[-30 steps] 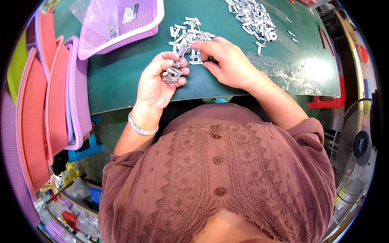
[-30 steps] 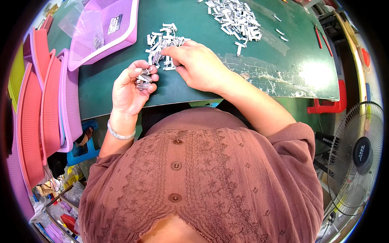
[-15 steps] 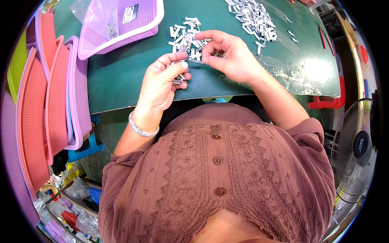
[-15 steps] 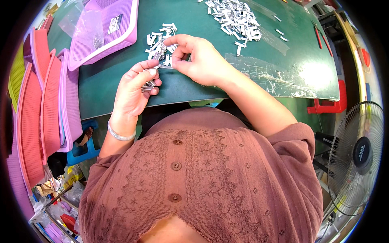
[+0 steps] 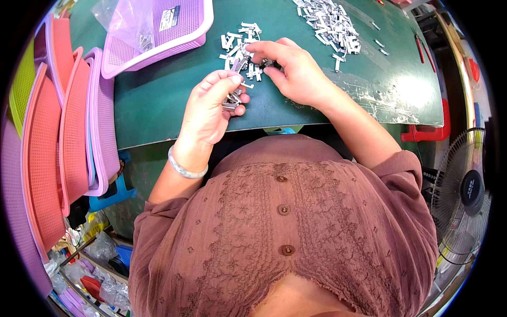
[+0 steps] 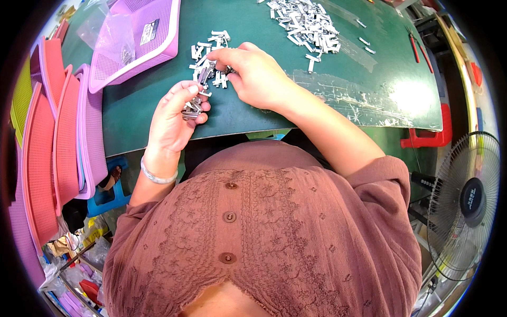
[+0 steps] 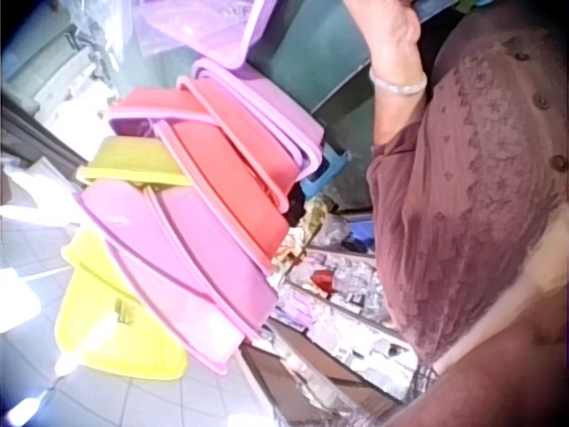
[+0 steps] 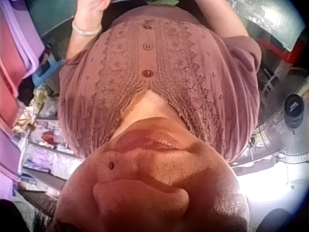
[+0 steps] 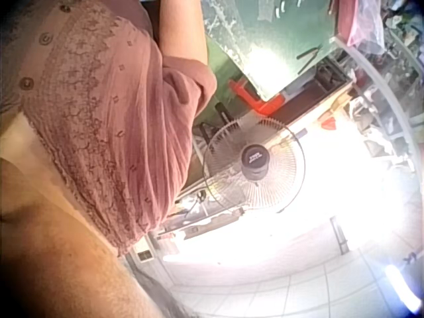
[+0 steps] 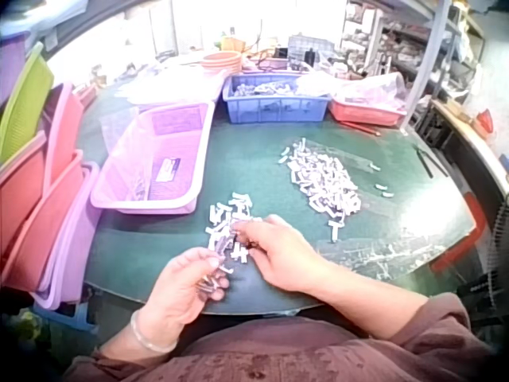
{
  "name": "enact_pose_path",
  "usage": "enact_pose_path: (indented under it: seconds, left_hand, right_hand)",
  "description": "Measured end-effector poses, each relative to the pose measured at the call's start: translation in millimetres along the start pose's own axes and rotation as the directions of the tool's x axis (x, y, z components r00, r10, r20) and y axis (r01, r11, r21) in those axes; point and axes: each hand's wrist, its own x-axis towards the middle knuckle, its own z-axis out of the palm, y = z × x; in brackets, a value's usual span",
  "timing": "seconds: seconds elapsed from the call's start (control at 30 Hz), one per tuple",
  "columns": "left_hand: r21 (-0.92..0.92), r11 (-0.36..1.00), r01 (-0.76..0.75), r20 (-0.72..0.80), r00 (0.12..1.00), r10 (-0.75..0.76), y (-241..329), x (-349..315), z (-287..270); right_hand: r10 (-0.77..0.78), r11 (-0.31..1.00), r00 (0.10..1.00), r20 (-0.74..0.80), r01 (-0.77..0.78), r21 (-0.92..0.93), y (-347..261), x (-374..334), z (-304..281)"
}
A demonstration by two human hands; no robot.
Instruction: The person repeatedly picks up small metal fasteners from a pile on a green table, joins two pieces together by hand, and places the assembled units into a clear plastic bag. The person also transfers some fasteners from a purple basket to the table and continues assembling them.
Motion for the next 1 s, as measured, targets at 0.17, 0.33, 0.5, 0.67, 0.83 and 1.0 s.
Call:
enact_pose_path:
  seconds: [0.17,0.33,0.5,0.67,0.83,1.0]
  left_hand:
    - [-0.185,0.983,0.015,0.083,0.997,0.001,1.0,1.1,-8.1]
    - [-0.278,0.959,0.049,0.125,0.992,-0.014,2.4,0.1,-9.7]
    - [-0.217,0.975,0.038,0.065,0.998,-0.024,0.3,1.2,-9.6]
    - [-0.103,0.995,0.013,0.012,1.0,-0.012,0.2,0.6,-2.7]
    - [-0.069,0.997,0.017,0.016,1.0,-0.016,0.0,-0.2,-1.4]
    - [-0.033,0.999,0.018,0.008,1.0,-0.018,1.1,-0.6,2.5]
  right_hand:
    - [-0.022,0.995,0.999,0.024,0.024,-0.1,2.2,5.2,4.1]
    - [-0.055,0.984,0.998,0.034,0.06,-0.17,0.7,8.9,2.6]
    - [-0.031,0.994,0.999,0.008,0.032,-0.107,4.8,7.9,1.7]
    - [0.062,0.994,0.998,0.009,-0.062,0.084,7.5,7.5,-0.3]
    - [-0.073,0.996,0.994,0.082,0.076,-0.04,4.6,6.7,-11.3]
    - [-0.153,0.987,0.98,0.13,0.158,-0.024,5.3,3.7,-10.3]
